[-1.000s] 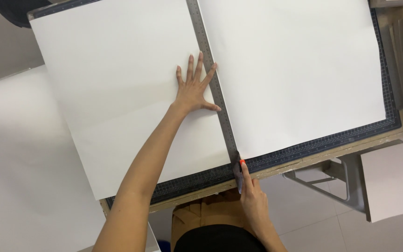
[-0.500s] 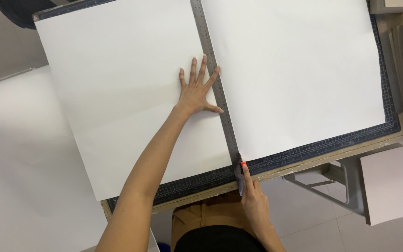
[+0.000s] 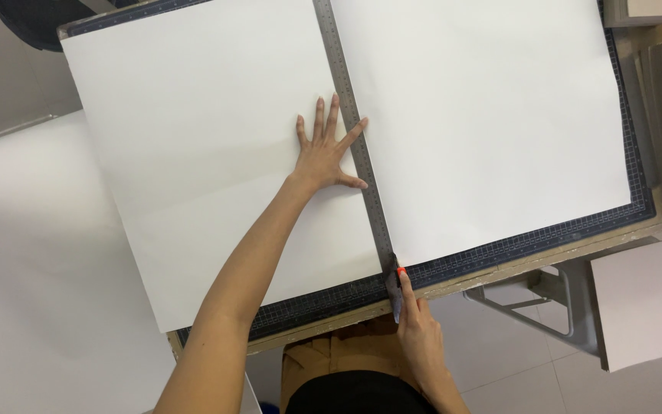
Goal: The person applies adhesive to a cardboard template using a roller, then places a large white sheet over it and smooths it with a blue plastic scraper. They fold the white sheet, align it with a metal ruler, and cut it with a red utility knife.
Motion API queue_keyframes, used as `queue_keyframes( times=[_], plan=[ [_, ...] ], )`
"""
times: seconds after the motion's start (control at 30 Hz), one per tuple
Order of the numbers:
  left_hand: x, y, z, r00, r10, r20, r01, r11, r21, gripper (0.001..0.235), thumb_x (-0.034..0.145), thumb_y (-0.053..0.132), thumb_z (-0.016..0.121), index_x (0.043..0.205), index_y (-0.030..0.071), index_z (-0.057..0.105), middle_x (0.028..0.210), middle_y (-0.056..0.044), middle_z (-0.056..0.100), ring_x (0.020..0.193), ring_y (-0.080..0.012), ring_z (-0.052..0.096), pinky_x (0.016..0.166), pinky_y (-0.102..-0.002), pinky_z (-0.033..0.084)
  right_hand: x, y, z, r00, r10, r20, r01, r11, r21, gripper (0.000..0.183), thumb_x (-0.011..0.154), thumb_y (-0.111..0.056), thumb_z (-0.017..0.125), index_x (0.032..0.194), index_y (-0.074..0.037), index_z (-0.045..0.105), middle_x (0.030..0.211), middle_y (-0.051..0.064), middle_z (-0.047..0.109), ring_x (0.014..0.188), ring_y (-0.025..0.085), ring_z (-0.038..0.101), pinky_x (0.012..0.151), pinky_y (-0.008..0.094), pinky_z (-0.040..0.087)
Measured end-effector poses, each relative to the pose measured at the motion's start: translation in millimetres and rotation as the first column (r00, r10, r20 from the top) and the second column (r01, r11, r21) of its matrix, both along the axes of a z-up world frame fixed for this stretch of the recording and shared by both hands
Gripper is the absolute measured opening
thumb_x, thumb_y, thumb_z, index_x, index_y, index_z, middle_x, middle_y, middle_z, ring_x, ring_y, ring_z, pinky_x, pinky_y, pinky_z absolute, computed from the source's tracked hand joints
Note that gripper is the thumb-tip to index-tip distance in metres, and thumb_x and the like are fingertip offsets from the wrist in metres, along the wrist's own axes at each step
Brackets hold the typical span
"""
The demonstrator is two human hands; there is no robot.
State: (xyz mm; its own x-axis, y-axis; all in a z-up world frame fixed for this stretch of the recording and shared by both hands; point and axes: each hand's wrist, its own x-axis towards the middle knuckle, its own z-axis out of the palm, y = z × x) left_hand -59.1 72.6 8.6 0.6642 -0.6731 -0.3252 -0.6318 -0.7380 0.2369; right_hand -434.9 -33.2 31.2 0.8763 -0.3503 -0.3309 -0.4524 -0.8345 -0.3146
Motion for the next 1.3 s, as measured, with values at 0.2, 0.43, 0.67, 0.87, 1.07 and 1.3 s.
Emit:
queue_keyframes(
  times=[0.2, 0.43, 0.67, 0.87, 1.07, 1.3],
  plan=[
    [-0.3, 1.5, -6.3, 1.000, 0.000, 0.031, 0.001, 0.999, -0.046, 0.132, 0.060, 0.094, 0.068, 0.162, 0.040, 0.006, 0.161, -0.019, -0.022, 0.147, -0.0448, -0.022, 0.109, -0.080, 0.002, 0.8, -0.3, -1.3, 0.997, -0.027, -0.069, 0.028, 1.000, 0.009, 0.065, 0.103, -0.018, 0.046, 0.159, -0.037, 0.021, 0.074, 0.004, 0.045, 0.044, 0.021, 0.028, 0.040, 0.036, 0.031],
    [0.2, -0.2, -4.9, 0.999, -0.003, 0.041, 0.004, 1.000, -0.007, 0.131, 0.059, 0.095, 0.067, 0.162, 0.040, 0.007, 0.161, -0.017, -0.023, 0.147, -0.0451, -0.021, 0.110, -0.079, 0.003, -0.1, 0.0, -1.7, 0.999, -0.027, -0.035, 0.027, 1.000, 0.007, 0.063, 0.103, -0.018, 0.046, 0.159, -0.036, 0.022, 0.075, 0.004, 0.044, 0.042, 0.024, 0.029, 0.040, 0.038, 0.031],
    [0.1, 1.2, -8.5, 0.998, 0.000, 0.064, 0.002, 1.000, -0.029, 0.131, 0.057, 0.096, 0.066, 0.161, 0.039, 0.012, 0.161, -0.017, -0.022, 0.147, -0.0449, -0.020, 0.109, -0.080, 0.004, 1.7, -0.2, 1.8, 1.000, -0.017, -0.019, 0.018, 0.999, 0.030, 0.064, 0.103, -0.017, 0.046, 0.159, -0.035, 0.022, 0.074, 0.004, 0.045, 0.042, 0.021, 0.028, 0.039, 0.037, 0.030],
    [-0.2, 2.0, -16.8, 0.996, 0.003, 0.093, 0.004, 0.997, -0.074, 0.130, 0.055, 0.097, 0.066, 0.161, 0.038, 0.017, 0.162, -0.017, -0.019, 0.147, -0.0462, -0.017, 0.109, -0.080, 0.002, 2.3, -0.9, 2.0, 0.999, -0.009, -0.045, 0.010, 1.000, 0.014, 0.065, 0.103, -0.017, 0.046, 0.159, -0.036, 0.021, 0.076, 0.005, 0.048, 0.042, 0.021, 0.029, 0.039, 0.036, 0.031],
    [0.3, 1.1, -11.5, 0.998, 0.000, 0.067, 0.003, 0.999, -0.041, 0.130, 0.056, 0.096, 0.066, 0.161, 0.038, 0.015, 0.161, -0.018, -0.021, 0.147, -0.0462, -0.018, 0.109, -0.080, 0.003, 2.2, -0.2, 2.9, 1.000, -0.012, -0.013, 0.013, 1.000, 0.013, 0.064, 0.103, -0.017, 0.047, 0.159, -0.035, 0.023, 0.073, 0.004, 0.044, 0.041, 0.021, 0.027, 0.038, 0.036, 0.028],
    [-1.8, -15.3, 3.6, 0.987, -0.036, 0.154, 0.008, 0.984, 0.178, 0.135, 0.052, 0.099, 0.061, 0.161, 0.037, 0.012, 0.160, -0.023, -0.017, 0.147, -0.0500, -0.010, 0.108, -0.079, 0.017, 15.0, -4.1, 23.6, 0.995, -0.040, -0.088, 0.045, 0.997, 0.061, 0.063, 0.103, -0.020, 0.045, 0.158, -0.038, 0.022, 0.075, 0.006, 0.051, 0.044, 0.024, 0.038, 0.042, 0.038, 0.033]
  ],
)
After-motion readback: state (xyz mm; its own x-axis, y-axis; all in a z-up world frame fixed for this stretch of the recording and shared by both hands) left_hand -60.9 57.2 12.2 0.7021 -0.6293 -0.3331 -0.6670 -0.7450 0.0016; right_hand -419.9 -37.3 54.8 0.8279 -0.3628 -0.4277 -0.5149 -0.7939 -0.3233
